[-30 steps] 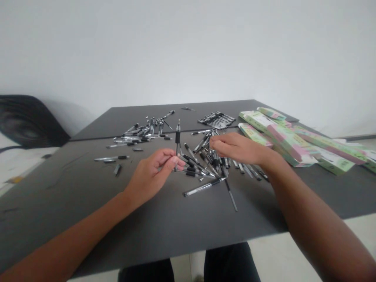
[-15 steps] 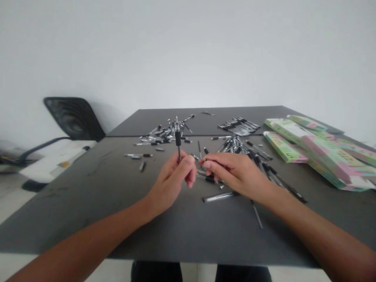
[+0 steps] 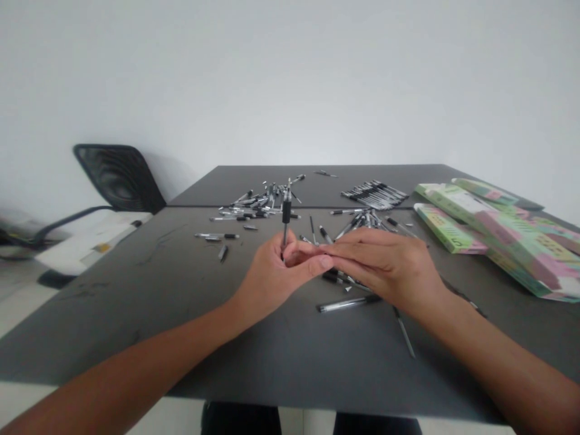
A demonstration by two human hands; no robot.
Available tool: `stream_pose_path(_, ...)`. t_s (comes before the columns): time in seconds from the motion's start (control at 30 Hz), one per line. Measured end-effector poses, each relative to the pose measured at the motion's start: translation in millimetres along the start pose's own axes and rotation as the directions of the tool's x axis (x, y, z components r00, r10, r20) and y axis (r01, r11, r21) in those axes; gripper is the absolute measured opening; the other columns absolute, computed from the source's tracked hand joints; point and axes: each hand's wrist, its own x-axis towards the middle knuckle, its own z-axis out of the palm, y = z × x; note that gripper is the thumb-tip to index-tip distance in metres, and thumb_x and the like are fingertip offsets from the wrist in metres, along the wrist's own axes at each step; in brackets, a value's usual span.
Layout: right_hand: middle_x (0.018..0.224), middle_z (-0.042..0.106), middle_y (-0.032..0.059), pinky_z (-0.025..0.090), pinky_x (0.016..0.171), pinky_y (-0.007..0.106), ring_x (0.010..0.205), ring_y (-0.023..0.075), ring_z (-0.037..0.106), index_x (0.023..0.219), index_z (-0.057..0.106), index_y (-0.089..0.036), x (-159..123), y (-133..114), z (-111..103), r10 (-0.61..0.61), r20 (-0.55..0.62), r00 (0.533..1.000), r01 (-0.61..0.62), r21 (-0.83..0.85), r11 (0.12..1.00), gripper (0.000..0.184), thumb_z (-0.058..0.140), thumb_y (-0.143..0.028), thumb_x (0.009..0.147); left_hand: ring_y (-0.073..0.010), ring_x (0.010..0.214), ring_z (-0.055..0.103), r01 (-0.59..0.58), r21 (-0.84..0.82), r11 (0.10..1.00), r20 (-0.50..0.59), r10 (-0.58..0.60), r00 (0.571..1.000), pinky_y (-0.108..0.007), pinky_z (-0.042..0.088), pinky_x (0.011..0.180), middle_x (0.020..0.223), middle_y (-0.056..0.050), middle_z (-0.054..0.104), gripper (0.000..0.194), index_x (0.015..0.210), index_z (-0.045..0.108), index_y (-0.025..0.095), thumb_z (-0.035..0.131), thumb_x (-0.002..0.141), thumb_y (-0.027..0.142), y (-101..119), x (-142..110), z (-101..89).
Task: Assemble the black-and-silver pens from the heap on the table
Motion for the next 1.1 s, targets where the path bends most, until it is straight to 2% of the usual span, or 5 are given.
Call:
stream_pose_path(0.5, 0.1, 0.078, 0.0047, 0.056, 0.072, 0.025, 0.086, 0.0141, 0.072, 0.118, 0.086, -0.029, 5.7, 6.0, -1.4, 0.093, 0.04, 0.995, -0.1, 0.243, 0.965, 0.025, 0.076, -0.019, 0.098, -0.0107, 0.075, 0.07, 0.069, -0.125, 0.99, -0.004, -0.07, 0.998, -0.019, 0.051, 0.064, 0.073, 0.004, 0.07, 0.055, 0.074, 0.032, 0.023, 0.086, 0.086, 0.025, -6.2, 1.0, -6.5)
stream_pose_path(0.73, 0.096, 0.077, 0.0046, 0.051, 0.066, 0.026, 0.081, 0.0148, 0.068, 0.112, 0.087, -0.029, 7.3, 6.6, 1.3, 0.252, 0.079, 0.964, -0.264, 0.365, 0.893, 0.017, 0.074, -0.029, 0.1, -0.0167, 0.082, 0.081, 0.114, -0.197, 0.974, 0.053, -0.105, 0.993, -0.019, 0.05, 0.06, 0.086, -0.002, 0.081, 0.057, 0.075, 0.031, 0.022, 0.087, 0.086, 0.026, -1.0, 2.5, -4.0)
stream_pose_path(0.87, 0.1, 0.078, 0.005, 0.05, 0.061, 0.026, 0.075, 0.0136, 0.066, 0.104, 0.086, -0.025, 12.3, 1.6, -4.4, 0.41, 0.056, 0.91, -0.387, 0.47, 0.794, 0.016, 0.076, -0.036, 0.099, -0.0148, 0.061, 0.076, 0.108, -0.123, 0.987, 0.12, -0.093, 0.988, -0.02, 0.043, 0.05, 0.076, -0.003, 0.08, 0.056, 0.073, 0.033, 0.022, 0.08, 0.094, 0.045, 0.7, -2.9, -5.3)
stream_pose_path(1.0, 0.069, 0.062, -0.0034, 0.034, 0.044, 0.022, 0.052, 0.0085, 0.045, 0.108, 0.085, -0.026, 15.0, -1.9, -8.4, 0.608, -0.018, 0.794, -0.469, 0.619, 0.631, 0.026, 0.077, -0.048, 0.097, -0.0095, 0.039, 0.054, 0.147, 0.041, 0.988, 0.265, -0.153, 0.952, -0.023, 0.037, 0.046, 0.051, 0.0, 0.062, 0.06, 0.068, 0.047, 0.02, 0.052, 0.103, 0.068, -4.0, -11.6, -8.7)
stream_pose_path(1.1, 0.058, 0.05, -0.0061, 0.03, 0.042, 0.022, 0.049, 0.0091, 0.039, 0.109, 0.084, -0.025, 15.1, -6.0, -7.3, 0.655, -0.043, 0.754, -0.458, 0.68, 0.572, 0.031, 0.078, -0.052, 0.094, -0.0092, 0.034, 0.041, 0.243, 0.046, 0.969, 0.336, -0.244, 0.91, -0.024, 0.029, 0.04, 0.046, 0.002, 0.053, 0.063, 0.067, 0.039, 0.023, 0.044, 0.1, 0.077, -9.5, -15.2, -9.6)
